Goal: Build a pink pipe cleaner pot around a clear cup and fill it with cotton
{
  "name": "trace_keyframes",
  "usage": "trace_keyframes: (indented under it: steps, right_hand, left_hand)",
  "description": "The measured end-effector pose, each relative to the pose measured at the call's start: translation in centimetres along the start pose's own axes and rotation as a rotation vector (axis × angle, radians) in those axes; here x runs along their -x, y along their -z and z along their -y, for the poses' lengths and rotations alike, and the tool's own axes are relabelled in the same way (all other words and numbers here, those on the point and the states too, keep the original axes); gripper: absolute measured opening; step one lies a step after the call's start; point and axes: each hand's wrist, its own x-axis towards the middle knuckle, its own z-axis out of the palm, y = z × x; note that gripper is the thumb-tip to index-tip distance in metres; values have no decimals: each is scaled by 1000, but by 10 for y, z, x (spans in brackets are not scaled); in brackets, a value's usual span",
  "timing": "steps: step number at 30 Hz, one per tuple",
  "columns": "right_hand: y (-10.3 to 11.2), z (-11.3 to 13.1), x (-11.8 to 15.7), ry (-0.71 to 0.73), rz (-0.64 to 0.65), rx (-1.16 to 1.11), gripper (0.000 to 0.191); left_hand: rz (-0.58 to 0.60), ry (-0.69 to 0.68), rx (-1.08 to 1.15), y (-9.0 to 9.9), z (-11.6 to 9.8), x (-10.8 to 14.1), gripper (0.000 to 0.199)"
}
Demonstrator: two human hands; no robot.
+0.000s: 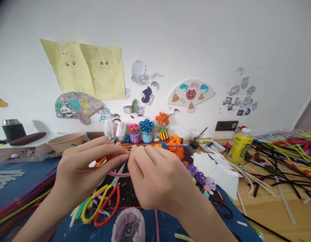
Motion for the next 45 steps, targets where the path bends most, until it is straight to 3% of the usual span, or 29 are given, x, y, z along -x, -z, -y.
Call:
trace_keyframes:
  steps: [12,17,22,26,29,32,36,45]
  right_hand:
    - [0,0,0,-7,14,-16,37]
    - [-5,-2,5,-75,-12,-88,30]
    - [-7,-4,5,-410,55,-448,7]
    - [-8,-7,2,-726,203,-921,8]
    - [-11,-7,2,-866,210,-1054,6]
    - [-15,-4,4,-823,87,-947,3]
    - [-17,0,5,-604,-66,-671,10]
    - [-23,-3,12,-440,-31,-569,9]
  left_hand:
    - [5,-12,-4,1,1,1,4]
    - [0,-4,7,1,-1,0,5]
    - [-19,17,40,4,-1,2,5]
    - [-12,73,102,2,2,1,6]
    - [-11,130,130,0,4,0,6]
    - [-5,225,182,-1,5,0,6]
    - [42,350,278,0,9,0,9]
    - [112,341,267,0,13,-1,15]
